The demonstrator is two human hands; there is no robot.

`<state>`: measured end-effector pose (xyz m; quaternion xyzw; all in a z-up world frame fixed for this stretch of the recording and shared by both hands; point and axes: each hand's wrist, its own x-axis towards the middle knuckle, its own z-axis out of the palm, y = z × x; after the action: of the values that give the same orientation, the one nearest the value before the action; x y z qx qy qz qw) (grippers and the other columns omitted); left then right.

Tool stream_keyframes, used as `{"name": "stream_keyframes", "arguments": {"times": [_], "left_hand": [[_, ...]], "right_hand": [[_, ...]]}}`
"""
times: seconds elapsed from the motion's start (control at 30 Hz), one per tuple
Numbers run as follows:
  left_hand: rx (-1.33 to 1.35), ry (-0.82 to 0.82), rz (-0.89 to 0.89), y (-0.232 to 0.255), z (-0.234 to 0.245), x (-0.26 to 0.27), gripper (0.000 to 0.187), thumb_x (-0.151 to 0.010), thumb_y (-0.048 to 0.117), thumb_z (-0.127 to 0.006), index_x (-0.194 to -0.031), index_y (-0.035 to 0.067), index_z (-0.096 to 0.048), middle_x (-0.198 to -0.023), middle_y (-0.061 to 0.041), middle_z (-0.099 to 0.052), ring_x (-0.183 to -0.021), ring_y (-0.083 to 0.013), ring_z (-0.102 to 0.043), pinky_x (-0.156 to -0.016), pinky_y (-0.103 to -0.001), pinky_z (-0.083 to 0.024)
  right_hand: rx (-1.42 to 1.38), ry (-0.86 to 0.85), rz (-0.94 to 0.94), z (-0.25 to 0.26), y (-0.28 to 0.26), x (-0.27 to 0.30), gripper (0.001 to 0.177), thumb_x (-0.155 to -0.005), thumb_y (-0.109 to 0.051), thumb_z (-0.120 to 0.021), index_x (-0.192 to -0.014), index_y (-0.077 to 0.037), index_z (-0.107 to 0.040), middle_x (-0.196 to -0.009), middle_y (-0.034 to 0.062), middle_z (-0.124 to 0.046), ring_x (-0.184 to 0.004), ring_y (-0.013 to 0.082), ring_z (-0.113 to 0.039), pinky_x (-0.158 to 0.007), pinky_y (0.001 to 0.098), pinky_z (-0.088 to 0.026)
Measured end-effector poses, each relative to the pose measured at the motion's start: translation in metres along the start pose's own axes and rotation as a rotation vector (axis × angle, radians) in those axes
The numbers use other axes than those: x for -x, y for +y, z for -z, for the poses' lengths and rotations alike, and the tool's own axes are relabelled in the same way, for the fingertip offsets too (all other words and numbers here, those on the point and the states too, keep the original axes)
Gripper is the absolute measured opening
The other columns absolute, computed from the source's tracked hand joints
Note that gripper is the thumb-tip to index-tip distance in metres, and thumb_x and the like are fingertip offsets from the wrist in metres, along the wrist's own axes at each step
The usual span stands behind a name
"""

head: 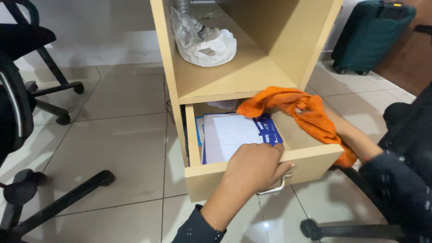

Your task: The person wipes the surfaces of a wooden desk organizer and the inside of its drawer using an orange cloth.

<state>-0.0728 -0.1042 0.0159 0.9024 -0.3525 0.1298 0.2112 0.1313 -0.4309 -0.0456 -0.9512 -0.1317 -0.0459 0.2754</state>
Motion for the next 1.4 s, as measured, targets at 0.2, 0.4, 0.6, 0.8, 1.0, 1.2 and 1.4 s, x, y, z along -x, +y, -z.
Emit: {"name": "stream_keyframes", "arguments": {"times": [0.2,0.4,0.6,0.8,1.0,1.2,1.4], "left_hand": [[-0.015,0.016,-0.005,-0.002,-0.003,-0.001,0.042,-0.095,0.046,-0.059,-0.090,0.006,-0.069,-0.074,-0.016,-0.071,-0.071,-0.0365,-0.070,-0.066,-0.051,-0.054],[-0.044,0.052,0.006,0.000,-0.007,0.003,0.040,-0.094,0.046,-0.060,-0.094,0.007,-0.069,-0.074,-0.015,-0.071,-0.072,-0.0354,-0.070,-0.064,-0.050,-0.054],[-0.076,0.074,-0.007,-0.002,-0.009,-0.001,0.041,-0.091,0.048,-0.063,-0.094,0.008,-0.070,-0.073,-0.013,-0.071,-0.070,-0.0330,-0.071,-0.062,-0.047,-0.055],[-0.086,0.072,-0.027,-0.005,-0.012,-0.002,0.039,-0.091,0.047,-0.065,-0.090,0.009,-0.071,-0.074,-0.011,-0.071,-0.072,-0.0313,-0.072,-0.064,-0.046,-0.055],[-0.181,0.197,-0.048,-0.003,-0.024,0.001,0.040,-0.088,0.049,-0.067,-0.092,0.010,-0.069,-0.076,-0.008,-0.071,-0.072,-0.0280,-0.072,-0.061,-0.043,-0.055],[-0.125,0.171,-0.057,-0.017,-0.030,-0.006,0.036,-0.086,0.044,-0.069,-0.088,0.007,-0.068,-0.075,-0.011,-0.071,-0.071,-0.0306,-0.071,-0.060,-0.044,-0.055],[-0.102,0.426,-0.088,-0.058,-0.006,0.001,0.008,-0.075,0.008,-0.063,-0.078,0.007,-0.070,-0.086,-0.014,-0.072,-0.083,-0.0366,-0.071,-0.072,-0.049,-0.057]], "right_hand": [[-0.125,0.084,-0.093,-0.032,0.017,0.050,0.046,-0.088,-0.039,-0.071,-0.117,-0.002,-0.070,-0.108,0.0186,-0.074,-0.098,0.0264,-0.071,-0.088,0.0406,-0.054],[-0.250,0.216,-0.088,-0.060,0.006,0.049,0.044,-0.092,-0.034,-0.071,-0.121,-0.002,-0.067,-0.113,0.0165,-0.072,-0.103,0.0243,-0.069,-0.092,0.0391,-0.053],[-0.447,0.441,-0.054,-0.053,-0.004,0.077,0.042,-0.095,-0.030,-0.071,-0.126,-0.002,-0.064,-0.118,0.0145,-0.069,-0.107,0.0222,-0.067,-0.096,0.0375,-0.053],[-0.683,0.706,0.001,-0.070,-0.011,0.159,0.041,-0.098,-0.026,-0.071,-0.130,-0.002,-0.062,-0.123,0.0124,-0.067,-0.111,0.0201,-0.065,-0.100,0.0360,-0.052],[-0.781,0.880,0.089,-0.113,-0.042,0.214,0.040,-0.101,-0.021,-0.071,-0.134,-0.002,-0.059,-0.127,0.0103,-0.064,-0.115,0.0179,-0.064,-0.104,0.0345,-0.051],[-0.575,1.034,0.203,-0.109,-0.106,0.223,0.041,-0.100,-0.020,-0.074,-0.135,-0.002,-0.061,-0.129,0.0103,-0.065,-0.114,0.0179,-0.065,-0.107,0.0356,-0.052],[0.203,0.991,0.397,-0.135,-0.151,0.178,0.045,-0.077,-0.016,-0.082,-0.114,0.004,-0.066,-0.121,0.0222,-0.063,-0.110,0.0410,-0.062,-0.095,0.0468,-0.051]]}}
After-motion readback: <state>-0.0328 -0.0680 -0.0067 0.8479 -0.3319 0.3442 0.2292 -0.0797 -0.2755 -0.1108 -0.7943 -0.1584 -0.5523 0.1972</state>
